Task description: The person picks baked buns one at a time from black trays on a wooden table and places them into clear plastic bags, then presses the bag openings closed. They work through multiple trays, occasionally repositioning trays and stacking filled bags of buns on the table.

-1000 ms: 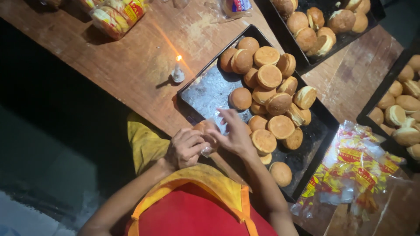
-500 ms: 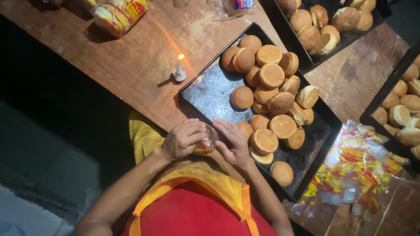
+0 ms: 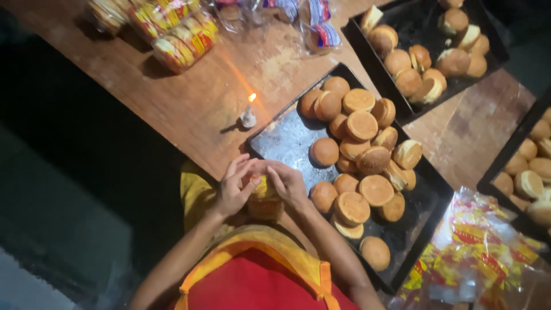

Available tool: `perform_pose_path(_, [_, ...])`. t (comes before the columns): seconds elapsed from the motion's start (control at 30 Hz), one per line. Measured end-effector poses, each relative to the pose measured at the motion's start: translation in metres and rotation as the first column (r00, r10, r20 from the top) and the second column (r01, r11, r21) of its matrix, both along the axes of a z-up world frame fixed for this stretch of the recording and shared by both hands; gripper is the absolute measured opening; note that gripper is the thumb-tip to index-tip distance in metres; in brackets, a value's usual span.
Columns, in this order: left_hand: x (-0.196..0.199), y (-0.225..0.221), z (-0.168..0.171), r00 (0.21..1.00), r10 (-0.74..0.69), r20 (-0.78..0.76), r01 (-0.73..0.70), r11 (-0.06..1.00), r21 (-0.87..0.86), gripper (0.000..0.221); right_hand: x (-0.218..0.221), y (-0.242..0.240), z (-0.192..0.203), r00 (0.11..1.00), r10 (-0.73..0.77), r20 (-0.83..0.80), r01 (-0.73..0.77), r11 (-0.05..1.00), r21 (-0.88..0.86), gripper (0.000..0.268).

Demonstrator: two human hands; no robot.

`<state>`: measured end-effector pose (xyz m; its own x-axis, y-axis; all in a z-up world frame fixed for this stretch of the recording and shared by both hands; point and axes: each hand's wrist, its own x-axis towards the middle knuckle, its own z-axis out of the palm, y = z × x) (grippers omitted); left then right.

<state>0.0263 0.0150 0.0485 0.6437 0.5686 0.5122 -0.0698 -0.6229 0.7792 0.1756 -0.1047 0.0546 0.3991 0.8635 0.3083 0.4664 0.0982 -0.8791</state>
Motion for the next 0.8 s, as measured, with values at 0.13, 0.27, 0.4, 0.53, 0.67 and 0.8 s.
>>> perform_pose_path(0.13, [0.017, 0.012, -0.029, 0.988, 0.027, -0.154, -0.059, 0.977, -0.205, 0.035, 0.031, 0.034, -0.027, 0.987, -0.021, -0.158, -0.017, 0.972, -0.235, 0.025])
perform_pose_path(0.27, [0.047, 0.044, -0.01, 0.962, 0.137, -0.237, -0.192, 0.955, -0.225, 0.032, 0.078, 0.074, -0.04, 0.983, -0.01, -0.183, -0.056, 0.933, -0.356, 0.038])
perform_pose_path(0.4, [0.089, 0.108, -0.037, 0.84, 0.111, -0.531, -0.242, 0.953, -0.184, 0.043, 0.118, 0.125, -0.034, 0.957, -0.027, -0.288, -0.125, 0.858, -0.498, 0.05])
perform_pose_path(0.53, [0.115, 0.149, -0.059, 0.794, 0.063, -0.605, -0.26, 0.934, -0.245, 0.053, 0.147, 0.155, -0.062, 0.873, 0.007, -0.488, -0.232, 0.886, -0.401, 0.042])
perform_pose_path(0.67, [0.123, 0.156, -0.047, 0.734, -0.032, -0.679, -0.328, 0.859, -0.394, 0.061, 0.151, 0.168, -0.062, 0.948, -0.06, -0.311, -0.115, 0.85, -0.514, 0.042])
perform_pose_path(0.8, [0.131, 0.16, -0.076, 0.733, -0.015, -0.68, -0.334, 0.863, -0.379, 0.057, 0.162, 0.169, -0.076, 0.898, -0.093, -0.43, -0.161, 0.84, -0.518, 0.039])
